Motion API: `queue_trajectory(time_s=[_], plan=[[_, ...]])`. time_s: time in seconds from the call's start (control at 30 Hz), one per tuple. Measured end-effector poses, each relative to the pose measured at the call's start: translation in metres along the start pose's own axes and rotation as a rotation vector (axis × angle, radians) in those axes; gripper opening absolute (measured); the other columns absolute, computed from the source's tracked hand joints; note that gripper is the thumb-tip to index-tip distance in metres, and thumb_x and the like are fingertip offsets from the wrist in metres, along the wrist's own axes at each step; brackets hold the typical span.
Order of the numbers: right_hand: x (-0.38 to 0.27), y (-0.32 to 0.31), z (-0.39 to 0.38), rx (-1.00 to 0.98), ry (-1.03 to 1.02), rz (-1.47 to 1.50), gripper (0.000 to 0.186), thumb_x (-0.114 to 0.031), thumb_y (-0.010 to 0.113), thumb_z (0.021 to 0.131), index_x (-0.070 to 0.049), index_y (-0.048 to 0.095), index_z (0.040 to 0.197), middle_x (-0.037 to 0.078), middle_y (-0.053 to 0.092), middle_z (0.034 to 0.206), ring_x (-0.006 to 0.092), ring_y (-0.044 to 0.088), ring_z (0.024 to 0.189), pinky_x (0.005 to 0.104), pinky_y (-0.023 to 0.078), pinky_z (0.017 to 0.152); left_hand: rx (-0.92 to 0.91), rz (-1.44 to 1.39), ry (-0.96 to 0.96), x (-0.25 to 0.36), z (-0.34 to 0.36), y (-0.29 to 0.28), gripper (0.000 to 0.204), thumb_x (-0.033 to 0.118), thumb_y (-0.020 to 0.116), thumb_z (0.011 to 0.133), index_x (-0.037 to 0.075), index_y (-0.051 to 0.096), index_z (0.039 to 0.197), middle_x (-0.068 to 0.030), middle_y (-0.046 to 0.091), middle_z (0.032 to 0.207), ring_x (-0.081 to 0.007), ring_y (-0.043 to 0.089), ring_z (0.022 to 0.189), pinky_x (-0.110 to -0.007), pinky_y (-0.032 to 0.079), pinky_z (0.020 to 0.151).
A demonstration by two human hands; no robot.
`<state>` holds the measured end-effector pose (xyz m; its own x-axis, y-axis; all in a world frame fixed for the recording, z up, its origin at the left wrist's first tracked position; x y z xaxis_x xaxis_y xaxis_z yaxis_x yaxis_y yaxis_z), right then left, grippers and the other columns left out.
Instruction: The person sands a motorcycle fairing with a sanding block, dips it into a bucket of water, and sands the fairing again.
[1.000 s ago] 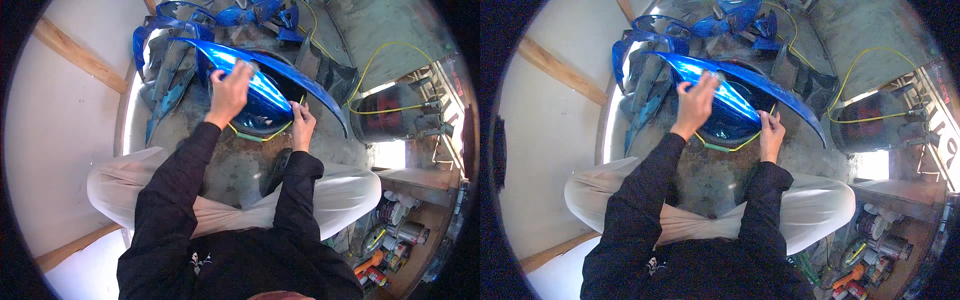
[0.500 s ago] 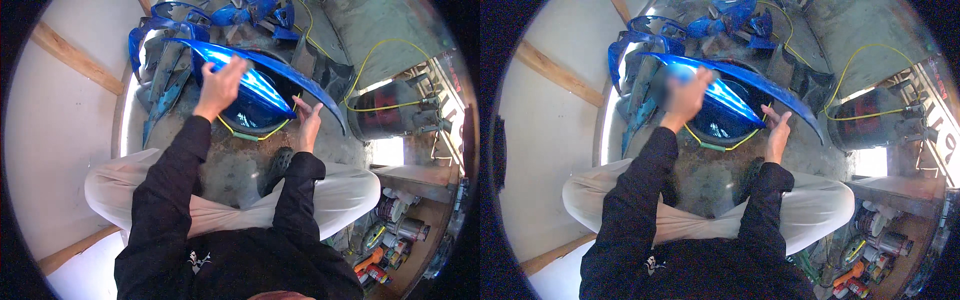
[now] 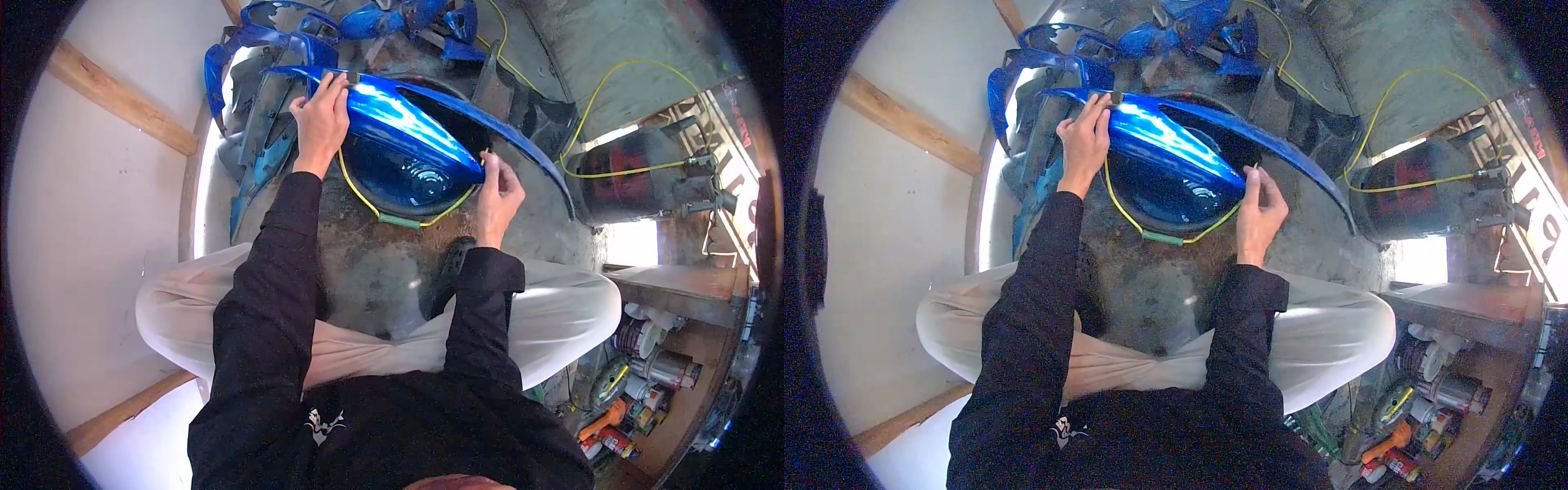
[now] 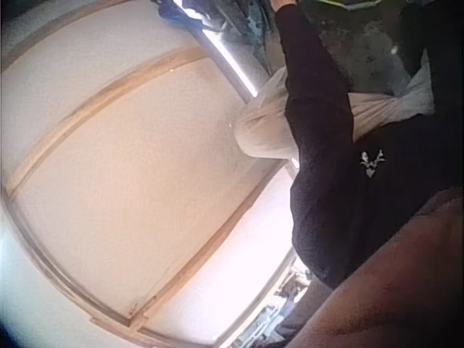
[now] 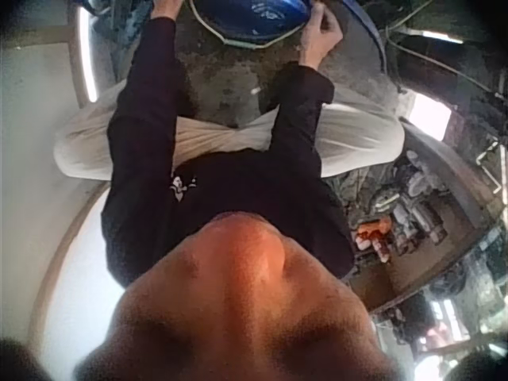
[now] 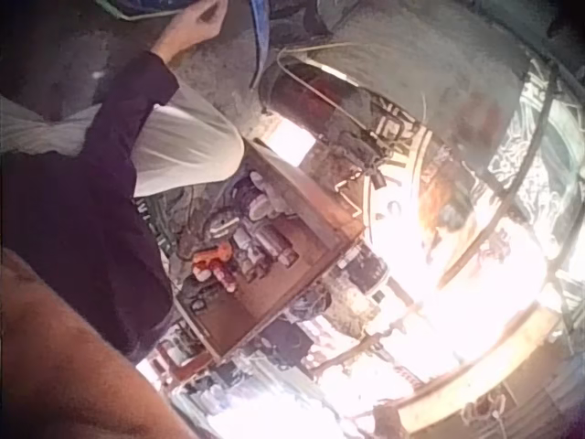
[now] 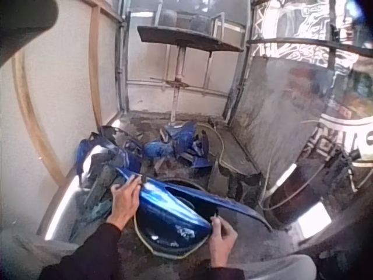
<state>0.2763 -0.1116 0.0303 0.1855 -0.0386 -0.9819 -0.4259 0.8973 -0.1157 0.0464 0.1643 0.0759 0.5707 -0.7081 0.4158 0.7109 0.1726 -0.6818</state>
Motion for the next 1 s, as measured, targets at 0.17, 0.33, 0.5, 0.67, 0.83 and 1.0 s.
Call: queue_trajectory(time_s=[0.17, 0.33, 0.5, 0.67, 0.83, 1.0], plan=[[-0.069, 0.079, -0.035, -0.307, -0.286, -0.094, 0.027, -0.02, 0.069, 0.098, -0.002, 0.074, 0.079, 0.004, 0.071, 0.074, 0.0085, 0.061, 0.072, 0.0274, 0.047, 0.067, 0.062, -0.334, 0.023, 0.012, -0.009, 0.004, 0.029, 0.01, 0.061, 0.098, 0.001, 0.068, 0.126, -0.0197, 0.067, 0.131, -0.0369, 0.06, 0.128, -0.043, 0.049, 0.105], [0.05, 0.174, -0.056, -0.84, 0.094, -0.393, 0.029, -0.023, 0.072, 0.093, 0.005, 0.074, 0.088, 0.02, 0.075, 0.082, 0.0288, 0.074, 0.078, 0.04, 0.055, 0.076, 0.053, -0.296, 0.084, 0.018, -0.017, -0.006, 0.03, 0.007, 0.066, 0.094, 0.001, 0.069, 0.123, -0.0158, 0.066, 0.135, -0.0371, 0.056, 0.132, -0.043, 0.049, 0.106], [0.166, 0.19, -0.033, -0.979, 0.125, -0.746, 0.034, -0.021, 0.066, 0.1, 0.003, 0.065, 0.074, 0.01, 0.069, 0.068, 0.0193, 0.068, 0.061, 0.035, 0.052, 0.059, 0.099, -0.288, 0.22, 0.047, -0.019, 0.0, 0.032, 0.002, 0.067, 0.092, 0.003, 0.069, 0.124, -0.0134, 0.067, 0.133, -0.0357, 0.057, 0.132, -0.043, 0.05, 0.102], [0.201, 0.207, -0.04, -1.152, 0.461, -0.994, 0.026, -0.02, 0.063, 0.1, 0.003, 0.067, 0.089, 0.012, 0.069, 0.072, 0.0216, 0.068, 0.058, 0.0361, 0.055, 0.058, 0.099, -0.284, 0.237, 0.03, -0.02, -0.003, 0.034, 0.002, 0.069, 0.091, 0.006, 0.069, 0.125, -0.0127, 0.069, 0.131, -0.032, 0.063, 0.127, -0.041, 0.053, 0.095], [0.198, 0.207, -0.007, -0.771, -0.006, -1.136, 0.036, -0.005, 0.068, 0.08, 0.003, 0.068, 0.115, 0.026, 0.073, 0.108, 0.0386, 0.073, 0.106, 0.0509, 0.06, 0.083, 0.101, -0.364, 0.222, 0.043, -0.018, 0.003, 0.03, 0.001, 0.066, 0.091, 0.003, 0.068, 0.121, -0.0131, 0.069, 0.128, -0.0349, 0.061, 0.127, -0.045, 0.052, 0.095], [0.2, 0.214, -0.017, -0.934, 0.14, -1.113, 0.048, -0.001, 0.07, 0.072, 0.001, 0.068, 0.12, 0.029, 0.068, 0.123, 0.0413, 0.065, 0.122, 0.0538, 0.058, 0.09, 0.107, -0.343, 0.206, 0.04, -0.016, -0.004, 0.026, 0.002, 0.066, 0.092, 0.003, 0.07, 0.118, -0.013, 0.07, 0.127, -0.0343, 0.062, 0.125, -0.044, 0.053, 0.094]])
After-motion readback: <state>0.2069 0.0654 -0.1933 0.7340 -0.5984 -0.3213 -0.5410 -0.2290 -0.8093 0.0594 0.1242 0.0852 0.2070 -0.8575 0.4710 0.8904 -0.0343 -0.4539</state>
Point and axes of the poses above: each hand's wrist, its own z-axis towards the middle knuckle, its own y-axis out of the palm, x = y × z, the point moved 10 cm from there along z, towards the middle knuckle
